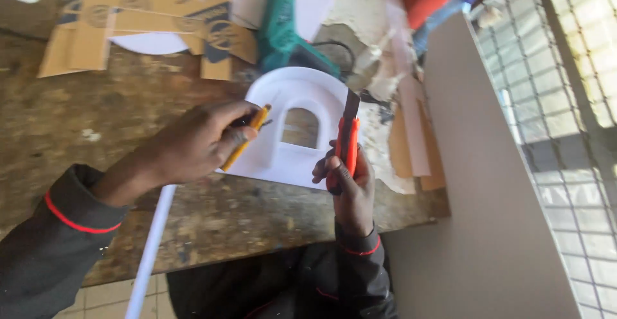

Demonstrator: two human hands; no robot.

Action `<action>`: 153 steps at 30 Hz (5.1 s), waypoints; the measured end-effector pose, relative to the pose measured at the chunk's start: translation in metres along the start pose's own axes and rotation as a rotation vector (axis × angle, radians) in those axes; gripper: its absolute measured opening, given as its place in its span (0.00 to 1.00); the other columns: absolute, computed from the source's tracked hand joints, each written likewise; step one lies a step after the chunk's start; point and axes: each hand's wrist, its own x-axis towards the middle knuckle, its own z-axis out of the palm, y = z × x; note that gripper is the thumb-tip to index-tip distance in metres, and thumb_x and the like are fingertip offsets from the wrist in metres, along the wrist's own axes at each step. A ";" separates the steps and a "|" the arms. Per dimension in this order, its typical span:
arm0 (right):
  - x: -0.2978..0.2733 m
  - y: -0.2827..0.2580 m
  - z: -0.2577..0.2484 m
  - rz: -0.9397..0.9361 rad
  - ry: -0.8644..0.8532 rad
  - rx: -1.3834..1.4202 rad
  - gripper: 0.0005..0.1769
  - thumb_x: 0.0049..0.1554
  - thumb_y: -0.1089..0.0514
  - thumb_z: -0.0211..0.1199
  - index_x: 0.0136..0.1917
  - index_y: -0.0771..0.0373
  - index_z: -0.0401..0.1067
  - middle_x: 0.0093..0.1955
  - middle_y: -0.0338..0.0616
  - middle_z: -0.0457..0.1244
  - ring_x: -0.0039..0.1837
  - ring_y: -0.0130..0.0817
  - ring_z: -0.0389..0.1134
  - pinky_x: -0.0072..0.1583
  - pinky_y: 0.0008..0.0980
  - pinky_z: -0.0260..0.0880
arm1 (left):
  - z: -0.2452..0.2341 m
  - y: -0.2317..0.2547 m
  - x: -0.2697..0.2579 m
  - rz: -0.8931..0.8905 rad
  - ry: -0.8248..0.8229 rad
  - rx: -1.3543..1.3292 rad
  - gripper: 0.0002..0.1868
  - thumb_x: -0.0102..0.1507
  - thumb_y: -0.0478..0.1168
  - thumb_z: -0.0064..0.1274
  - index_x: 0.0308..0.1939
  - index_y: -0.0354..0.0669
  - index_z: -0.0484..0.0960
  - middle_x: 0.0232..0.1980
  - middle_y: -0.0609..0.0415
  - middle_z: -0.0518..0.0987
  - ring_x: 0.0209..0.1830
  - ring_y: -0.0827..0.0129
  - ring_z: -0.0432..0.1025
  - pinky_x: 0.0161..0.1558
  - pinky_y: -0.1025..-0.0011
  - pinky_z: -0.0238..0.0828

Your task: The person uses a red utility knife to cut and trim the edges of a white foam letter 'P' on a workbench. They then switch to a yellow utility knife to refine the inner curves of the letter. Finally, they apply glue from a white bottle to the edges of the cutout and press the foam piece into place.

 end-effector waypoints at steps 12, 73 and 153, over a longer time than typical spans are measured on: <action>-0.019 0.006 -0.149 -0.094 0.311 0.000 0.22 0.67 0.57 0.70 0.67 0.77 0.73 0.41 0.53 0.68 0.42 0.42 0.76 0.44 0.38 0.83 | 0.239 0.040 0.222 -0.041 0.031 0.030 0.16 0.69 0.52 0.61 0.53 0.48 0.87 0.40 0.57 0.91 0.42 0.54 0.89 0.48 0.48 0.85; -0.057 0.036 -0.040 -0.027 -0.605 -0.814 0.41 0.64 0.62 0.57 0.89 0.66 0.58 0.51 0.83 0.73 0.48 0.83 0.77 0.43 0.73 0.72 | 0.203 -0.050 -0.017 -0.061 0.451 0.360 0.21 0.82 0.31 0.49 0.79 0.27 0.76 0.57 0.39 0.79 0.54 0.42 0.81 0.47 0.52 0.82; -0.037 0.051 -0.021 0.200 -0.378 -0.593 0.32 0.74 0.58 0.55 0.89 0.65 0.60 0.39 0.57 0.76 0.34 0.45 0.79 0.36 0.41 0.79 | 0.160 -0.072 -0.001 -0.097 0.161 0.073 0.27 0.87 0.43 0.32 0.70 0.20 0.80 0.48 0.37 0.78 0.44 0.45 0.77 0.40 0.52 0.72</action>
